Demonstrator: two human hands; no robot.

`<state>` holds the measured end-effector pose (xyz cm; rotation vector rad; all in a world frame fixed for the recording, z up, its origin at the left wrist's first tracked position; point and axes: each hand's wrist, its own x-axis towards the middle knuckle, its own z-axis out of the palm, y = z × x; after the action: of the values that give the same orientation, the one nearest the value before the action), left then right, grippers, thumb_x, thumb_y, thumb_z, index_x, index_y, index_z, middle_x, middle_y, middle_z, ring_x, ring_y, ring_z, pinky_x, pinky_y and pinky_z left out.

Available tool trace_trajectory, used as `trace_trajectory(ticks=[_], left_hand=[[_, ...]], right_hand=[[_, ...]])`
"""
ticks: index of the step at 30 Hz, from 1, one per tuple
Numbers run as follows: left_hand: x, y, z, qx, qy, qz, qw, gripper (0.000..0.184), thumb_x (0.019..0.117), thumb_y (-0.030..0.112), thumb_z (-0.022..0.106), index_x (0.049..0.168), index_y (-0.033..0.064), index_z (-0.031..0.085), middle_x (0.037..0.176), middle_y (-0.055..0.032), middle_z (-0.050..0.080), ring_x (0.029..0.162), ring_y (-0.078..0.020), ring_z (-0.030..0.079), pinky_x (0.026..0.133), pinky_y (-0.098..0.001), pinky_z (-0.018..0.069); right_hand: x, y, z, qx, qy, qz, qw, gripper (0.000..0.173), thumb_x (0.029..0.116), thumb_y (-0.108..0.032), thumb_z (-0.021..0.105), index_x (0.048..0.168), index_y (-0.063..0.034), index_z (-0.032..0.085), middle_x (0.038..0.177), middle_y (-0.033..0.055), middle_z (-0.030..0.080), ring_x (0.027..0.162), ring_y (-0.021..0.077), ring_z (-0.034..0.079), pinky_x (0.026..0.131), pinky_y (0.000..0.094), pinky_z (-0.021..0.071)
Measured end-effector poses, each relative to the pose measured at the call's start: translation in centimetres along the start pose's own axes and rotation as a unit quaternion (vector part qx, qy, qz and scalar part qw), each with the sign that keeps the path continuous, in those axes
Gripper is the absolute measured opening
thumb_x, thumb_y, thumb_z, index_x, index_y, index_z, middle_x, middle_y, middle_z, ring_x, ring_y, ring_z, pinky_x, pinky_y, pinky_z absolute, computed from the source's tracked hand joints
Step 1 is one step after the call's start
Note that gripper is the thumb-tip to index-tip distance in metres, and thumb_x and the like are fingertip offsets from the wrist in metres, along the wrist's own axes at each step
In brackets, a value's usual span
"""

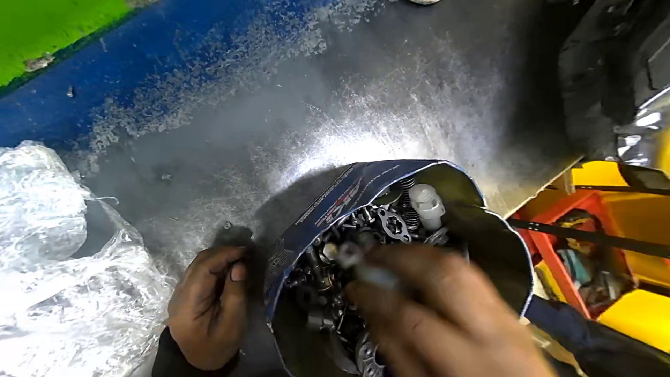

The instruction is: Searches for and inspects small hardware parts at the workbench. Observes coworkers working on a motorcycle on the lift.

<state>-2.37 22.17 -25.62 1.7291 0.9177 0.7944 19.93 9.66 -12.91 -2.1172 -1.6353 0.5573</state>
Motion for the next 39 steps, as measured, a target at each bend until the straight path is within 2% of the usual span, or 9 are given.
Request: trace_trajectory(ticks=[3,8,11,13,20,25,27,35,39], left_hand=[[0.0,0.0,0.1,-0.003,0.006,0.002,1.000,0.025,0.1039,0.029,0.058,0.112,0.0081,0.070,0.098,0.0014,0.071,0.086,-0.0065,0.068,0.077,-0.0245,0.0591],[0.2,0.5,0.3,0.006,0.010,0.007,1.000,0.024,0.1055,0.027,0.055,0.116,0.0102,0.068,0.103,0.0057,0.069,0.090,-0.0021,0.066,0.081,-0.0215,0.0571],[0.2,0.6,0.3,0.002,0.011,0.005,1.000,0.023,0.1057,0.026,0.055,0.116,0.0103,0.068,0.103,0.0055,0.069,0.090,-0.0028,0.066,0.080,-0.0222,0.0569],[0.3,0.5,0.4,-0.001,0.008,0.008,1.000,0.022,0.1054,0.025,0.055,0.116,0.0101,0.068,0.103,0.0057,0.069,0.090,-0.0024,0.066,0.080,-0.0218,0.0569],[0.4,0.5,0.5,-0.011,0.004,0.015,1.000,0.023,0.1054,0.025,0.055,0.116,0.0092,0.068,0.102,0.0058,0.069,0.090,-0.0020,0.065,0.081,-0.0213,0.0565],[0.4,0.4,0.5,-0.018,0.003,0.014,1.000,0.023,0.1046,0.024,0.055,0.117,0.0096,0.067,0.100,0.0067,0.068,0.086,-0.0014,0.065,0.077,-0.0208,0.0564],[0.4,0.5,0.6,-0.017,0.000,0.017,1.000,0.023,0.1049,0.025,0.054,0.116,0.0094,0.067,0.096,0.0073,0.068,0.083,-0.0004,0.063,0.076,-0.0201,0.0552],[0.4,0.5,0.8,-0.012,0.007,0.024,1.000,0.024,0.1041,0.026,0.055,0.114,0.0079,0.067,0.094,0.0074,0.066,0.080,0.0014,0.061,0.072,-0.0176,0.0536],[0.4,0.5,0.9,-0.028,0.009,0.018,0.999,0.022,0.1029,0.023,0.056,0.114,0.0082,0.067,0.096,0.0073,0.067,0.083,0.0012,0.062,0.074,-0.0177,0.0549]], right_hand=[[-0.2,2.8,-1.7,-0.106,0.040,0.002,0.994,0.020,0.0965,-0.023,0.067,0.114,-0.0207,0.075,0.129,0.0130,0.065,0.122,0.0283,0.058,0.098,0.0438,0.0485],[-0.5,0.3,-2.2,-0.165,0.006,-0.024,0.986,0.026,0.0973,-0.024,0.067,0.123,-0.0218,0.073,0.142,0.0142,0.061,0.135,0.0366,0.052,0.110,0.0588,0.0393],[-1.3,-0.3,-1.2,-0.106,-0.082,-0.063,0.989,0.026,0.1010,-0.040,0.062,0.111,-0.0223,0.078,0.143,0.0035,0.063,0.143,0.0289,0.048,0.122,0.0684,0.0172],[-1.8,0.9,-1.1,-0.138,-0.082,-0.075,0.984,0.027,0.1028,-0.039,0.058,0.103,-0.0205,0.078,0.143,0.0013,0.064,0.145,0.0254,0.046,0.124,0.0672,0.0128],[-1.0,3.7,-3.8,-0.176,0.026,-0.072,0.981,0.016,0.0980,-0.017,0.062,0.105,-0.0135,0.076,0.141,0.0136,0.062,0.141,0.0344,0.049,0.120,0.0694,0.0221],[1.8,0.1,-0.5,-0.231,0.063,-0.026,0.971,0.025,0.0990,-0.032,0.064,0.111,-0.0143,0.077,0.126,0.0098,0.069,0.118,0.0294,0.059,0.102,0.0530,0.0366],[3.6,-0.2,1.3,-0.276,0.062,-0.004,0.959,0.036,0.0994,-0.040,0.061,0.105,-0.0089,0.078,0.120,0.0134,0.068,0.112,0.0338,0.060,0.098,0.0576,0.0368],[4.9,0.2,2.0,-0.276,0.069,0.033,0.958,0.022,0.0944,-0.025,0.060,0.082,-0.0129,0.073,0.103,0.0065,0.071,0.103,0.0284,0.063,0.093,0.0548,0.0387],[3.5,-0.1,-0.7,-0.056,0.109,0.023,0.992,0.015,0.0921,-0.023,0.064,0.087,-0.0132,0.074,0.111,0.0042,0.071,0.113,0.0218,0.063,0.099,0.0480,0.0447]])
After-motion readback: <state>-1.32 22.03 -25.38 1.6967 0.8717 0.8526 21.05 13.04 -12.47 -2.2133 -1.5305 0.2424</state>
